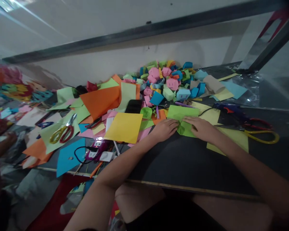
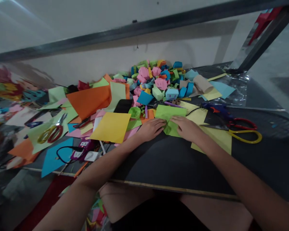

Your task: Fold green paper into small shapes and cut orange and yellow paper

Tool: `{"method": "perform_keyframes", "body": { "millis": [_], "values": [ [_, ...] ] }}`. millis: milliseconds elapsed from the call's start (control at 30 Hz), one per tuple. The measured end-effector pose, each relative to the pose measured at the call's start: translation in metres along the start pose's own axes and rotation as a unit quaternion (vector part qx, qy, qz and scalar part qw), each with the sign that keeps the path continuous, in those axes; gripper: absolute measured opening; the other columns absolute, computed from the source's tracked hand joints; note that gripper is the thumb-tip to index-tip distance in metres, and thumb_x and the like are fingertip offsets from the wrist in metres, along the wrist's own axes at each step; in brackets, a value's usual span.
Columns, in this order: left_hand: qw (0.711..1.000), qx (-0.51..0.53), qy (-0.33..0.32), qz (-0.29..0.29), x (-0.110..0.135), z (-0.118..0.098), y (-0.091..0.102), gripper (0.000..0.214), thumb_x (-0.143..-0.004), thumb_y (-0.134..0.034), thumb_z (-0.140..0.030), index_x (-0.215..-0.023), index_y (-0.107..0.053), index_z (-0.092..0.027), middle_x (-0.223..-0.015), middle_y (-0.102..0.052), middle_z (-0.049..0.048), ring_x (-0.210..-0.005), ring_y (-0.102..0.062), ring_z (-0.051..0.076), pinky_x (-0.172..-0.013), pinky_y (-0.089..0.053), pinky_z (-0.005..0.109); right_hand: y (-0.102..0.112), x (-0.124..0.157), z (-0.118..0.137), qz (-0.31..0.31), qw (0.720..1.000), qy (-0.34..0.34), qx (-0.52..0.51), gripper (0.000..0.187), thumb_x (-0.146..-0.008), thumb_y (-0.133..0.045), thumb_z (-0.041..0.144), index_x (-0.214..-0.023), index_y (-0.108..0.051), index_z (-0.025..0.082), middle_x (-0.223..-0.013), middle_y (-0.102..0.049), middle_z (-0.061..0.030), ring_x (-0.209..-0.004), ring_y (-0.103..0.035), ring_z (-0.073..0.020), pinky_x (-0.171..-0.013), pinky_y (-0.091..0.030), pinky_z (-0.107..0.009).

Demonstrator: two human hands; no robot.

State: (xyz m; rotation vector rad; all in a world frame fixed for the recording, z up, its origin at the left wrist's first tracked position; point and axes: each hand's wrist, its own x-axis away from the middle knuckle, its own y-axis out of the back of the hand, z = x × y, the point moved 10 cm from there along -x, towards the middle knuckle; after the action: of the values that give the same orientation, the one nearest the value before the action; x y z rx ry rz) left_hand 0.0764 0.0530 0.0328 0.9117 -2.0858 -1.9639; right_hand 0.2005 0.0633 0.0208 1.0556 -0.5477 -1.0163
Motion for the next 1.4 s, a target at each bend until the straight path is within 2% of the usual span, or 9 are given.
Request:
{"method": "perform_keyframes", "body": {
  "millis": [67,167,367,567,967,1133,1267,1400],
  "values": [
    [1.000,0.003,0.005,-0.004,0.000,0.001,0.000,0.035,-0.107,-0.044,-0.029,-0.123,-0.071,-0.015,-0.128,-0.073,0.0121,-0.120,-0.069,0.024,-0.104,-0.057,0.042,0.002,0.003,-0.002,-0.065,0.997,-0.041,-0.003,0.058,-0.084,-0.046,0.007,-0.136,-0.069,0.019,-0.142,-0.066,-0.0088,-0.134,-0.061,-0.0282,-0.117,-0.048,-0.050],
    [1.000,0.005,0.009,-0.020,0.001,0.001,0.003,0.034,-0.106,-0.045,-0.030,-0.119,-0.073,-0.016,-0.123,-0.076,0.0116,-0.114,-0.072,0.024,-0.101,-0.058,0.044,0.002,0.002,0.000,-0.098,0.995,-0.033,-0.015,0.053,-0.088,-0.043,0.007,-0.129,-0.073,0.021,-0.136,-0.070,-0.0088,-0.131,-0.064,-0.0283,-0.113,-0.051,-0.052],
    [0.994,0.046,-0.077,-0.062,0.003,-0.014,0.011,0.034,-0.102,-0.046,-0.022,-0.111,-0.077,-0.012,-0.119,-0.078,0.0111,-0.117,-0.072,0.024,-0.099,-0.060,0.040,0.002,0.003,-0.003,-0.061,0.998,0.032,-0.006,0.046,-0.101,-0.039,0.020,-0.138,-0.067,0.021,-0.146,-0.063,-0.0093,-0.139,-0.057,-0.0280,-0.118,-0.045,-0.057],
    [0.995,0.060,-0.074,-0.041,0.005,-0.006,0.008,0.034,-0.103,-0.047,-0.025,-0.117,-0.077,-0.018,-0.122,-0.077,0.0088,-0.121,-0.071,0.023,-0.102,-0.059,0.042,-0.002,0.001,-0.011,-0.042,0.999,0.033,-0.002,0.044,-0.105,-0.037,0.027,-0.138,-0.066,0.025,-0.147,-0.063,-0.0054,-0.141,-0.055,-0.0249,-0.118,-0.046,-0.049],
    [0.994,0.063,-0.080,-0.038,0.007,-0.005,0.011,0.033,-0.104,-0.049,-0.026,-0.123,-0.075,-0.019,-0.126,-0.075,0.0074,-0.124,-0.069,0.021,-0.106,-0.058,0.040,-0.005,0.002,-0.016,-0.044,0.998,0.041,-0.016,0.048,-0.099,-0.041,0.019,-0.140,-0.064,0.025,-0.148,-0.063,-0.0054,-0.141,-0.055,-0.0256,-0.119,-0.044,-0.054],
    [0.994,0.067,-0.073,-0.056,0.006,-0.003,0.013,0.033,-0.104,-0.048,-0.026,-0.118,-0.076,-0.020,-0.123,-0.077,0.0073,-0.119,-0.072,0.021,-0.104,-0.060,0.040,-0.003,0.004,-0.012,-0.045,0.998,0.031,-0.021,0.045,-0.104,-0.037,0.028,-0.136,-0.067,0.020,-0.146,-0.064,-0.0099,-0.140,-0.056,-0.0269,-0.119,-0.044,-0.054],
    [0.992,0.081,-0.084,-0.057,0.006,-0.005,0.014,0.033,-0.104,-0.048,-0.027,-0.118,-0.076,-0.017,-0.122,-0.077,0.0099,-0.119,-0.072,0.023,-0.103,-0.060,0.041,-0.001,0.006,-0.011,-0.054,0.998,0.021,-0.022,0.044,-0.105,-0.037,0.031,-0.137,-0.067,0.024,-0.145,-0.064,-0.0077,-0.140,-0.056,-0.0263,-0.118,-0.046,-0.053],
    [0.990,0.110,-0.079,-0.045,0.006,-0.002,0.013,0.034,-0.104,-0.047,-0.027,-0.119,-0.076,-0.016,-0.123,-0.076,0.0115,-0.121,-0.071,0.023,-0.105,-0.059,0.043,0.001,0.008,-0.012,-0.059,0.998,0.017,-0.029,0.043,-0.103,-0.041,0.030,-0.137,-0.068,0.025,-0.146,-0.064,-0.0075,-0.140,-0.056,-0.0280,-0.118,-0.046,-0.057]
  ]
}}
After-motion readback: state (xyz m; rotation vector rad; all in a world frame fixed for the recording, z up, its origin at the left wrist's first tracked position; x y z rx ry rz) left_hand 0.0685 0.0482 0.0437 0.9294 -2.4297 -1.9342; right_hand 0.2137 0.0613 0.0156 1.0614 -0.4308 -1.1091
